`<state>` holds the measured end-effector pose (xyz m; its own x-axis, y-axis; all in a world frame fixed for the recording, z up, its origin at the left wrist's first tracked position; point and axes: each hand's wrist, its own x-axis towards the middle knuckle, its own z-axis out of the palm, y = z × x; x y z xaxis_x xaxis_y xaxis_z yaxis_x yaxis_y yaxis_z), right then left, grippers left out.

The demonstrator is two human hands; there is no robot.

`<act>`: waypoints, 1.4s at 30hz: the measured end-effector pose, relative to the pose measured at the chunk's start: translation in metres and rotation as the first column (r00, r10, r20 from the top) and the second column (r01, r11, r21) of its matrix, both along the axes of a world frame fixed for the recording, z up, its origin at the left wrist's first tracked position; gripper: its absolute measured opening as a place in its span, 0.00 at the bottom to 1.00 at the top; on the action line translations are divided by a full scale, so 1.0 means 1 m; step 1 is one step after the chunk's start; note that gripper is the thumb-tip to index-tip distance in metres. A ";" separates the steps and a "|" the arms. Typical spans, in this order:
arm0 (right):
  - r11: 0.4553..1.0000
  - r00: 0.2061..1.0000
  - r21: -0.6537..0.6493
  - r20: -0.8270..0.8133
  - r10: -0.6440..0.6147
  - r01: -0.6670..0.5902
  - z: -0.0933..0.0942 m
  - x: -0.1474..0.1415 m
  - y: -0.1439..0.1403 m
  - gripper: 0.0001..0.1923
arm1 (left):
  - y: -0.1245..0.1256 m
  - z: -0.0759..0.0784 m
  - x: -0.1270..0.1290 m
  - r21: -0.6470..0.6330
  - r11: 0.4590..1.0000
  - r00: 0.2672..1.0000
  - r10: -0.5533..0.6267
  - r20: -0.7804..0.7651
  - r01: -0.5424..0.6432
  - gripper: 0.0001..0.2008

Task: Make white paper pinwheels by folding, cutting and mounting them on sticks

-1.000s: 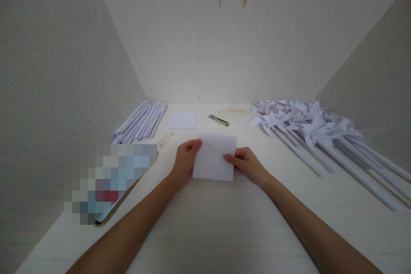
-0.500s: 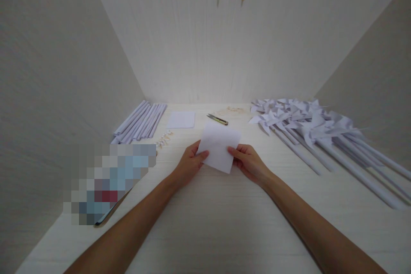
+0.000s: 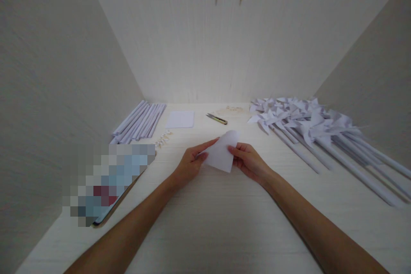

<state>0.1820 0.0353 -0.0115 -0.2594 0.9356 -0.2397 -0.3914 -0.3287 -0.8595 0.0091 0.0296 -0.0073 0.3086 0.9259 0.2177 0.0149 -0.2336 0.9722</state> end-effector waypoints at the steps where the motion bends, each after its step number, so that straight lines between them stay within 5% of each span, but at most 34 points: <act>1: 1.000 1.000 0.003 -0.005 -0.002 0.002 0.001 0.000 0.000 0.09 | -0.001 0.000 -0.001 0.116 0.993 0.997 -0.002 -0.083 0.011 0.17; 5: 1.000 1.000 0.021 -0.013 -0.011 0.011 0.002 -0.002 0.000 0.11 | -0.003 -0.004 -0.005 0.456 0.869 0.935 -0.024 -0.353 0.194 0.29; 9: 1.000 1.000 0.020 -0.013 -0.023 0.023 0.002 -0.003 0.001 0.13 | -0.005 -0.008 -0.008 0.539 0.793 0.850 0.051 -0.524 0.284 0.35; 12: 0.999 1.000 0.033 -0.011 -0.024 0.024 0.001 -0.003 0.001 0.14 | -0.005 -0.008 -0.006 0.538 0.800 0.820 0.107 -0.562 0.265 0.34; 17: 0.997 0.999 0.066 0.001 -0.033 0.033 0.001 -0.001 0.000 0.13 | -0.005 -0.006 -0.003 0.541 0.830 0.877 0.155 -0.455 0.134 0.26; 23: 0.996 0.999 0.079 0.016 -0.045 0.044 0.000 -0.002 0.001 0.12 | -0.005 -0.009 -0.005 0.525 0.830 0.884 0.089 -0.459 0.189 0.32; 30: 0.999 0.995 -0.038 -0.099 0.011 -0.015 0.005 0.001 0.001 0.17 | -0.006 -0.007 -0.007 0.552 0.807 0.734 0.241 -0.634 0.212 0.33; 34: 0.999 0.996 0.006 -0.078 -0.042 0.042 0.005 0.000 -0.002 0.17 | -0.007 -0.007 -0.004 0.594 0.761 0.668 0.303 -0.679 0.259 0.30; 38: 0.992 0.995 0.073 -0.009 -0.103 0.104 0.003 -0.001 -0.002 0.16 | -0.013 -0.006 0.001 0.556 0.764 0.665 0.232 -0.710 0.327 0.30; 42: 0.982 0.991 0.147 0.049 -0.123 0.115 0.001 0.000 -0.002 0.15 | -0.020 -0.003 0.002 0.469 0.843 0.778 0.102 -0.620 0.263 0.38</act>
<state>0.1816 0.0337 -0.0104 -0.1339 0.9847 -0.1119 -0.3684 -0.1542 -0.9168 0.0107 0.0095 -0.0098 0.6081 0.6973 0.3795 0.5050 -0.7086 0.4928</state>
